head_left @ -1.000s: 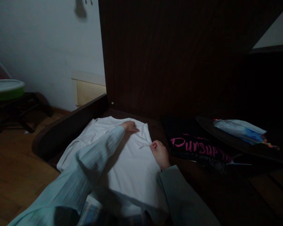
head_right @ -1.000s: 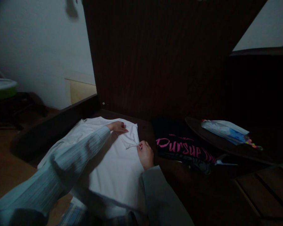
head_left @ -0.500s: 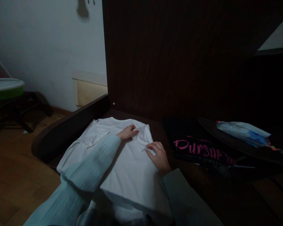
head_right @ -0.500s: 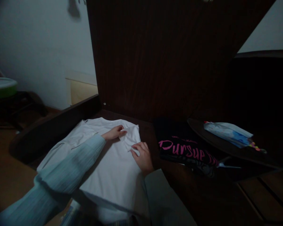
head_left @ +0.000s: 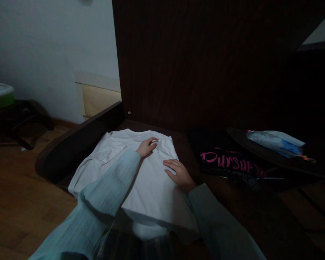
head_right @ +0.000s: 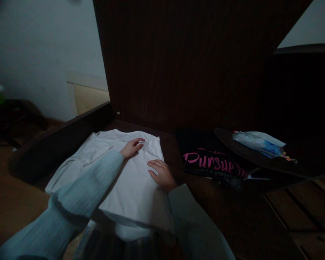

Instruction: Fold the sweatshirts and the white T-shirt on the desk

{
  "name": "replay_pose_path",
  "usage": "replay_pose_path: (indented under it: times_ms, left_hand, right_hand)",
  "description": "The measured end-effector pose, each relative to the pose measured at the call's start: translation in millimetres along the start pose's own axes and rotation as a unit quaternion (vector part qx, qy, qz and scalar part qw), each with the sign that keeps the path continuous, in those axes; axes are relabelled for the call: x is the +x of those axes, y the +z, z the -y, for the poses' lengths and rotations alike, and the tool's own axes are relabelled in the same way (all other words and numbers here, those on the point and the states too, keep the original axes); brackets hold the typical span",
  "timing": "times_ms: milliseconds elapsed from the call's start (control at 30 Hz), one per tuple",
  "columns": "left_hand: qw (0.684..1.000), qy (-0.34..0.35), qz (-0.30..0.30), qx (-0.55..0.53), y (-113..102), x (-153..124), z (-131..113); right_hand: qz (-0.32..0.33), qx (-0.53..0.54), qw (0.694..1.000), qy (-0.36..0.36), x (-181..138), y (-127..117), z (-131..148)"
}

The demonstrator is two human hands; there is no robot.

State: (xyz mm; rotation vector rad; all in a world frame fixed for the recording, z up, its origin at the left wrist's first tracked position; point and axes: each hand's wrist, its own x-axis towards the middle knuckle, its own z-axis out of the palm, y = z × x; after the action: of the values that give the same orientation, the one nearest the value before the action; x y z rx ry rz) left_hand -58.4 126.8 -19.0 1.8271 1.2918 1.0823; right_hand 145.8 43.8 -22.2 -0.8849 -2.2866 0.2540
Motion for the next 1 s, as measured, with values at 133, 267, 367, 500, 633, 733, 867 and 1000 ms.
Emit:
replay_pose_path:
  times_ms: [133, 267, 367, 500, 633, 733, 867, 1000]
  left_hand:
    - [0.998, -0.023, 0.018, -0.064, -1.2, 1.0, -1.0]
    - [0.974, -0.096, 0.097, -0.182, -12.3, 1.8, -3.8]
    - [0.949, -0.100, 0.186, -0.235, -21.6, 2.2, -4.9]
    - [0.941, -0.072, 0.215, -0.252, -25.6, 2.5, -3.6]
    - [0.941, -0.075, 0.201, -0.263, -23.4, 2.7, -3.4]
    - [0.945, -0.092, 0.162, -0.269, -21.1, 2.2, -4.7]
    - [0.950, -0.122, 0.102, -0.267, -18.5, 2.1, -4.2]
    - [0.952, -0.135, 0.075, -0.263, -18.5, 3.4, -3.2]
  right_hand:
    - [-0.005, -0.003, 1.000, -0.003, 1.1, -1.0, 1.5]
    - [-0.005, -0.005, 1.000, -0.001, 1.7, -1.2, 2.3]
    - [-0.010, -0.002, 1.000, -0.002, 1.7, -0.9, 2.1]
    - [-0.031, 0.004, 1.000, 0.000, 2.6, -2.6, 3.3]
    - [-0.053, 0.005, 0.999, 0.014, 3.4, -5.7, 5.8]
    - [-0.061, 0.003, 0.998, 0.018, 3.5, -7.2, 7.0]
    - [-0.084, 0.000, 0.996, 0.005, 4.1, -8.3, 6.2]
    - [-0.113, -0.007, 0.994, -0.002, 4.8, -8.3, 4.8]
